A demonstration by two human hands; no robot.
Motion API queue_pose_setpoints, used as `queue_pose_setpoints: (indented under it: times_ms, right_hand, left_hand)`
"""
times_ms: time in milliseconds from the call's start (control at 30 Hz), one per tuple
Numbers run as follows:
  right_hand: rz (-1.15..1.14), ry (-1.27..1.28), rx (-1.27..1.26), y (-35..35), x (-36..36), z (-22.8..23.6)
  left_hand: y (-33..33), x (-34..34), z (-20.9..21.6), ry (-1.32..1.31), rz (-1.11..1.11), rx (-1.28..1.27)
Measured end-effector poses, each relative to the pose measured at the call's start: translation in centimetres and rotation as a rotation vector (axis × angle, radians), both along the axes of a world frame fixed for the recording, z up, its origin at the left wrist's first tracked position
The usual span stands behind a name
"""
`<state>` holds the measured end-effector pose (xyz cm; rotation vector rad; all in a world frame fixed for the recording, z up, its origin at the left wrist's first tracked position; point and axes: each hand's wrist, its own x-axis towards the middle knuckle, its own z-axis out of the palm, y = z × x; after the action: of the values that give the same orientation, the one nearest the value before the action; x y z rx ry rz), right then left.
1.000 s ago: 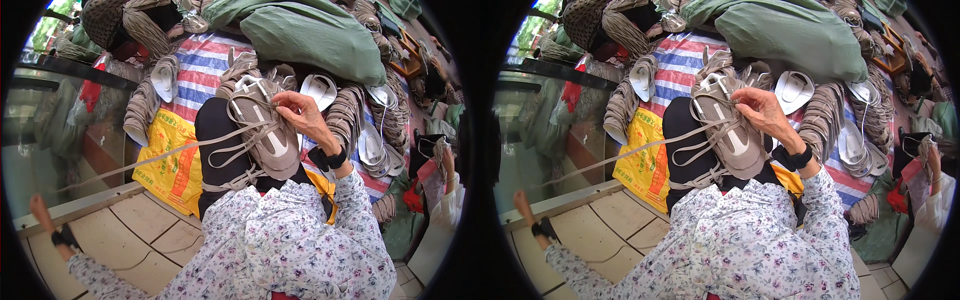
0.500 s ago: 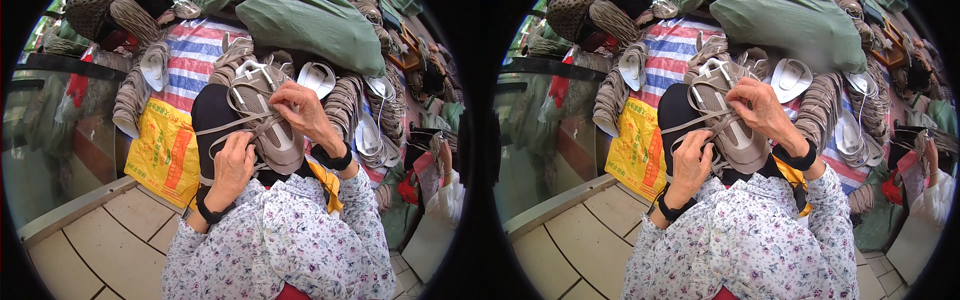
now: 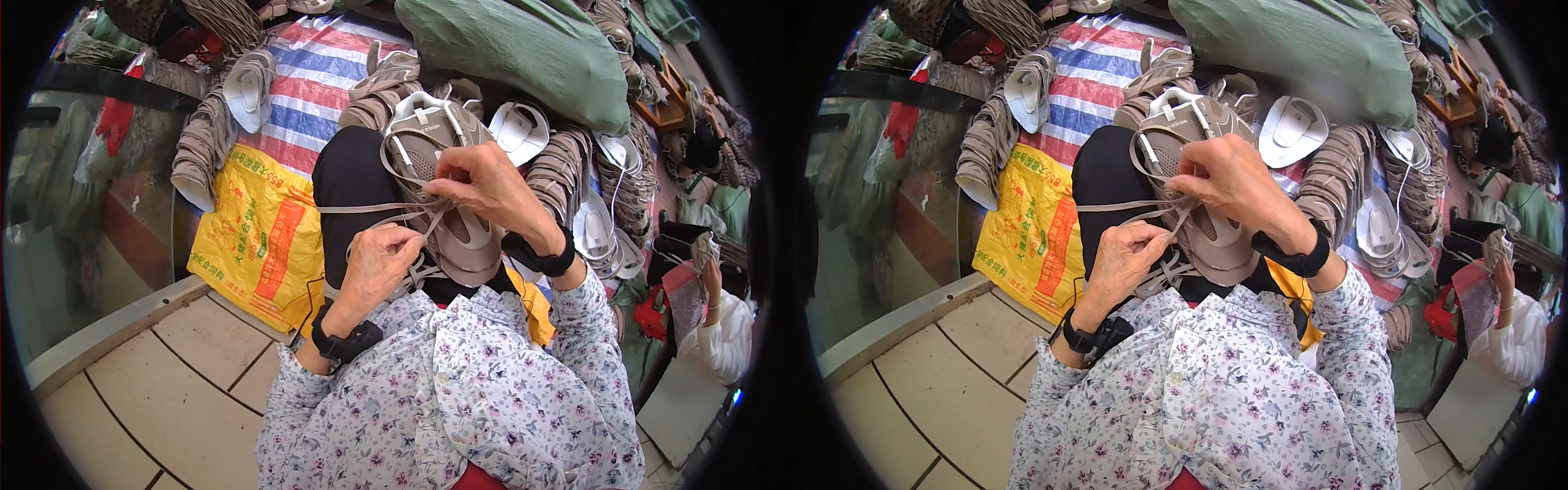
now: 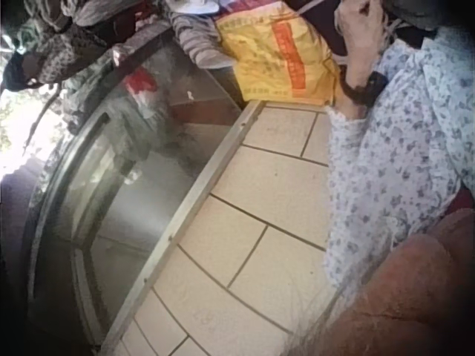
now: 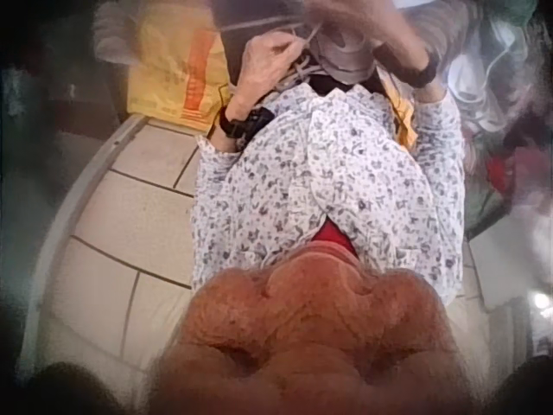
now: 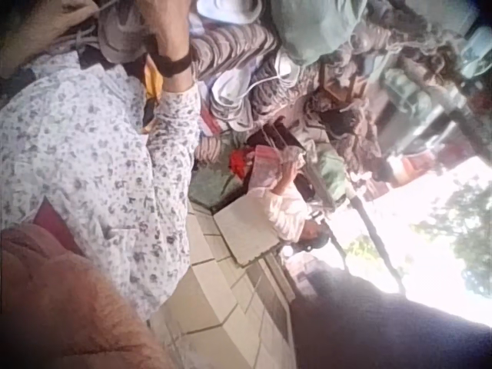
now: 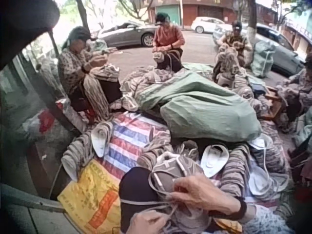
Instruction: The person sits on the sidewalk and repeatedly threads a long beige lace through the eyelets of a single beige sneaker. They pull the lace tight and adjust the loops, working on the same shoe throughout the clip.
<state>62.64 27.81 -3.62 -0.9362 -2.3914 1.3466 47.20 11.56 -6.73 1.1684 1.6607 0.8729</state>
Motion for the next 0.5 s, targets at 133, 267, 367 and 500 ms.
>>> queue_pose_setpoints:
  times_ms: [133,267,367,500]
  right_hand:
    - [0.056,-0.003,0.226,-0.7,-1.0,-1.2]
    - [-0.012,0.001,0.206,-0.5,-0.8,-1.5]
    - [-0.204,0.1,0.111,0.2,0.5,-0.8]
    - [-0.456,0.206,0.165,4.1,4.2,-1.3]
  left_hand:
    - [-0.2,-0.4,0.1,-0.009,-0.027,-0.013]
    - [0.0,-0.5,1.0,-0.001,-0.068,-0.015]
    - [0.1,-0.9,1.4,-0.001,-0.117,0.03]
    - [0.6,-1.3,1.9,0.02,-0.194,0.133]
